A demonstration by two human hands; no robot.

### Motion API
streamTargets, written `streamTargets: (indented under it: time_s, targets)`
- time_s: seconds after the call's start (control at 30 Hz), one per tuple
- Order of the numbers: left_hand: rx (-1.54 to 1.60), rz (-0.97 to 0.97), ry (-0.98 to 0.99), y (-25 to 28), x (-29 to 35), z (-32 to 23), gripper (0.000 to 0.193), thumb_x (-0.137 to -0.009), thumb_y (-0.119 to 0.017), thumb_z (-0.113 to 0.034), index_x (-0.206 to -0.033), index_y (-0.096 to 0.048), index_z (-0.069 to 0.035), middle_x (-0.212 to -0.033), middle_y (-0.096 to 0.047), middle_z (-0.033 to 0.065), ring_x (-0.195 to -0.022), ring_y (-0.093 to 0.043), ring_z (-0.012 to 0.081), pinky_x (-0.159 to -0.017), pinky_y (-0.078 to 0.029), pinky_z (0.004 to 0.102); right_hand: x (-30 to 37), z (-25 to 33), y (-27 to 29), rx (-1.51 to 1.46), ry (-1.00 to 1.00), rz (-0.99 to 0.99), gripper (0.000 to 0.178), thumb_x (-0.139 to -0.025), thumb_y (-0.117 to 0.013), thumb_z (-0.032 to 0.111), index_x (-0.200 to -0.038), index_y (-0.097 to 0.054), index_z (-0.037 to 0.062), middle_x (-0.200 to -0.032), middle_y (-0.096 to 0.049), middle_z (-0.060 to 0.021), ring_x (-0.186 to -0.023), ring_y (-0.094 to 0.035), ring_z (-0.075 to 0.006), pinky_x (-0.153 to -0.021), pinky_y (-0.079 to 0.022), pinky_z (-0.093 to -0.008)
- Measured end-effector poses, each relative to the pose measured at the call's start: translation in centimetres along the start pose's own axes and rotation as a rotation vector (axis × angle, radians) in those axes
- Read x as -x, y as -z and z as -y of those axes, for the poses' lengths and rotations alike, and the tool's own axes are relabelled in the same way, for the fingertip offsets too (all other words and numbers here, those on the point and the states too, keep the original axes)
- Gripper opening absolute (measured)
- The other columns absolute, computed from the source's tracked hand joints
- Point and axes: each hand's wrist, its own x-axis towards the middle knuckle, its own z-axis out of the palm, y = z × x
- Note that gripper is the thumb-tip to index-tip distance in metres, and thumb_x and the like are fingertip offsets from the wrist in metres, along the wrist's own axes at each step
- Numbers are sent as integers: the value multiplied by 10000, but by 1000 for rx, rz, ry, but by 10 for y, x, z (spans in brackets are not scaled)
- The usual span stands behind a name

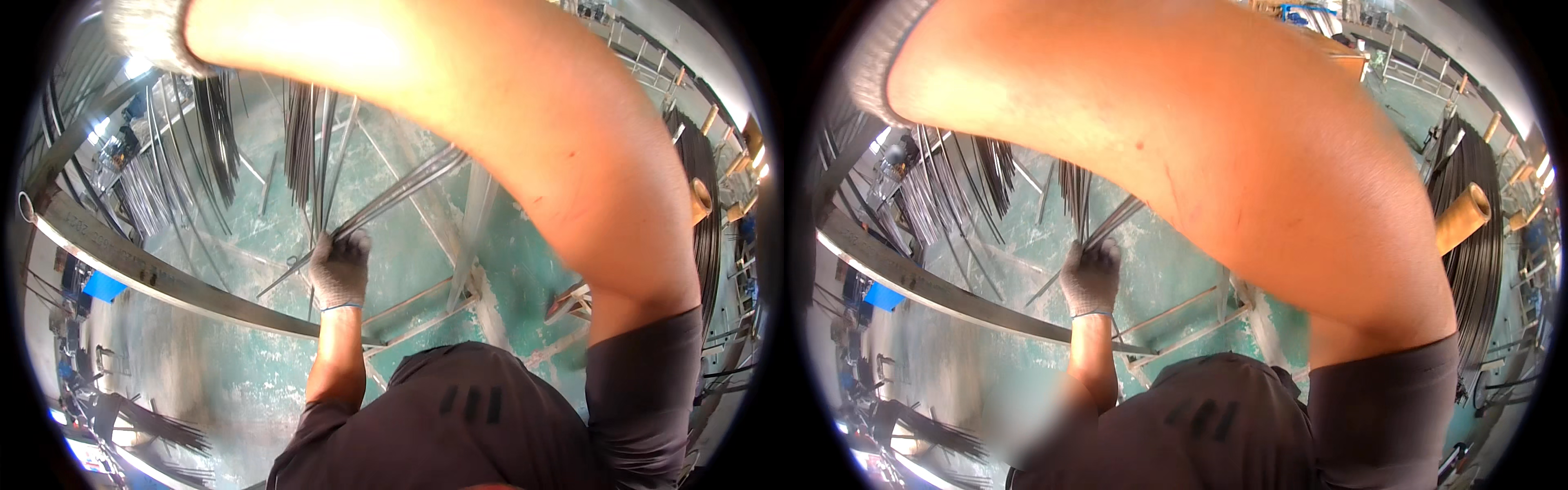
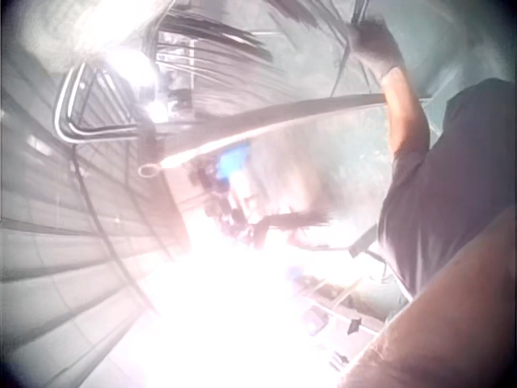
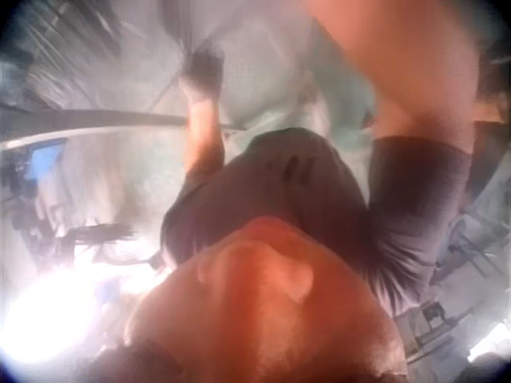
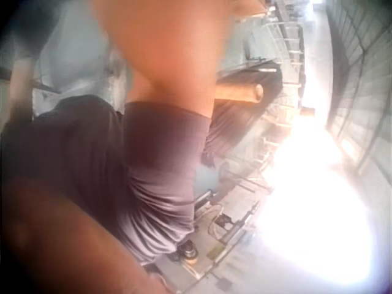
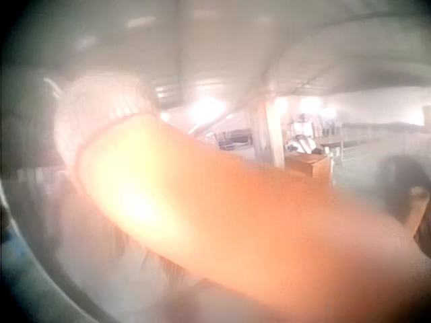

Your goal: The person picks up bundles of metal rods from a rack and places them into a cutting machine. After cutting, the person removes the rods and measures them against a wooden board using a tape measure. The person then returns to the rack to repeat the process with additional bundles.

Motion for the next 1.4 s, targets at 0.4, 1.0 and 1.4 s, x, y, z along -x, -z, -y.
streamTargets:
  time_s: [0.4, 1.0, 1.4]
  targets:
    - [-1252, 712, -143, -149, 108, 64, 314, -1018, -764, -130, -1237, -697, 86, -1215, -705, 192, -1100, -738, 286, -961, -597, 390, 121, -80, 42, -140, -114, -50, 230, -999, -666, 236, -1114, -796, 85, -1168, -759, -228, -1016, -749, -362, -910, -608, -452]
    - [-1964, 661, -1490, -258, 13, 230, 217, -870, -751, 24, -1077, -753, -42, -1094, -754, 145, -1081, -731, 309, -959, -571, 399, 441, -268, 98, -32, -649, 81, 229, -999, -656, 237, -1087, -788, 72, -1134, -759, -229, -1000, -741, -382, -900, -596, -471]
    - [-2239, 855, -1264, -235, -31, 225, 263, -806, -746, 96, -1024, -714, -46, -969, -719, 140, -893, -720, 357, -781, -581, 438, 494, -336, -3, -120, -739, 90, 229, -999, -650, 237, -1070, -782, 64, -1111, -759, -230, -989, -736, -395, -894, -589, -484]
